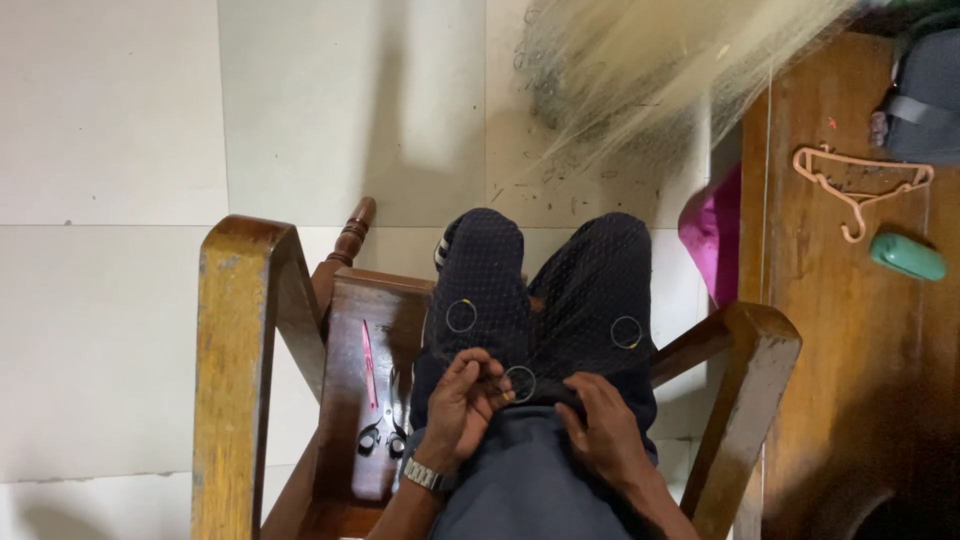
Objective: Repairing a fishing net using a netting needle and scissors
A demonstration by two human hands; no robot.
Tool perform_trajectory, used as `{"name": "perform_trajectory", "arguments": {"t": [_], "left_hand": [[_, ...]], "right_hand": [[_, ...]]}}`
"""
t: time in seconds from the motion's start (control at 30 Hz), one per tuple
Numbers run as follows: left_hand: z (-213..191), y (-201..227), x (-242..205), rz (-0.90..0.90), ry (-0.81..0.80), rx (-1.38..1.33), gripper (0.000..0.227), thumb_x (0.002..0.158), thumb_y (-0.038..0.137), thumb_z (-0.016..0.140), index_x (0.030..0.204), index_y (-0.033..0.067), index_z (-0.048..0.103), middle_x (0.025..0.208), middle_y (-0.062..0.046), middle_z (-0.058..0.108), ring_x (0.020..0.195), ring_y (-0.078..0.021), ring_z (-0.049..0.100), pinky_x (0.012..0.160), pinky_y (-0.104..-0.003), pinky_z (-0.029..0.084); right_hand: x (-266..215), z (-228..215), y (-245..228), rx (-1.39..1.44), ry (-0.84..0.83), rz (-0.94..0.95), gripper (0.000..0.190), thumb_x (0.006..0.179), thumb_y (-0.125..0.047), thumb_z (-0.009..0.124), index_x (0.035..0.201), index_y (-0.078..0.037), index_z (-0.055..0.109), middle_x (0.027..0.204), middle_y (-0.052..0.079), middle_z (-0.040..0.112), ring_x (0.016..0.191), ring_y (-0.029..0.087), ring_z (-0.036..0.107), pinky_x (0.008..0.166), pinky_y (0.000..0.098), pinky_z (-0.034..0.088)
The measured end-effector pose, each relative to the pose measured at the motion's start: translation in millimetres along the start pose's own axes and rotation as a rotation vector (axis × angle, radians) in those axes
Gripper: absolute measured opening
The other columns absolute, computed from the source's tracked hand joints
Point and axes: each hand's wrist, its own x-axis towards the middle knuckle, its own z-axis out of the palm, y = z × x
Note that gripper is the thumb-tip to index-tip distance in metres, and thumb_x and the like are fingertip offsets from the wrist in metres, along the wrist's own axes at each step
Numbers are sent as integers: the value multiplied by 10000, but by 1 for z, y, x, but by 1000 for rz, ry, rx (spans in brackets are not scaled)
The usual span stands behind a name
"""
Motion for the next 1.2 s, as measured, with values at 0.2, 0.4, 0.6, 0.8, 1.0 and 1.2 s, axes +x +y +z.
{"name": "perform_trajectory", "arguments": {"t": [0.2,0.4,0.6,0.8,1.0,1.2], "left_hand": [[2,4,-5,39,44,-2,147,870,171,550,969,63,550,857,-134,609,755,-265,606,701,-415,537],[10,10,-11,70,181,95,124,865,169,536,893,48,540,974,-160,624,835,-292,626,725,-437,538],[12,13,-12,107,168,214,169,858,192,562,895,28,574,882,-147,646,767,-256,637,646,-356,538],[31,8,3,-152,108,147,280,820,158,569,1074,56,513,1063,-196,622,948,-308,613,817,-402,503],[43,-2,51,-202,136,93,596,757,341,568,1279,91,428,1310,-174,496,1174,-299,493,939,-427,410],[46,41,102,175,-47,-216,114,793,121,663,896,91,626,842,-84,665,766,-224,646,743,-349,537]], "right_hand": [[17,-6,-15,-45,130,-140,474,757,-191,693,1191,-85,536,1190,159,487,1049,331,490,880,421,422],[9,-14,-19,40,85,-160,102,858,-154,558,864,-92,638,825,63,612,707,237,552,625,346,427],[-9,-44,-22,156,264,-174,175,819,-102,618,988,-114,663,889,91,634,737,221,612,631,331,502],[-14,-75,-29,257,66,-189,129,851,-160,544,903,-81,632,812,47,634,684,191,577,632,316,469],[-25,-101,-35,369,129,-98,159,842,-152,526,787,-66,648,765,68,616,625,173,599,557,278,439],[-49,-122,7,222,-51,-147,364,763,-247,639,493,-128,425,476,-31,374,382,81,383,400,263,266]]}}
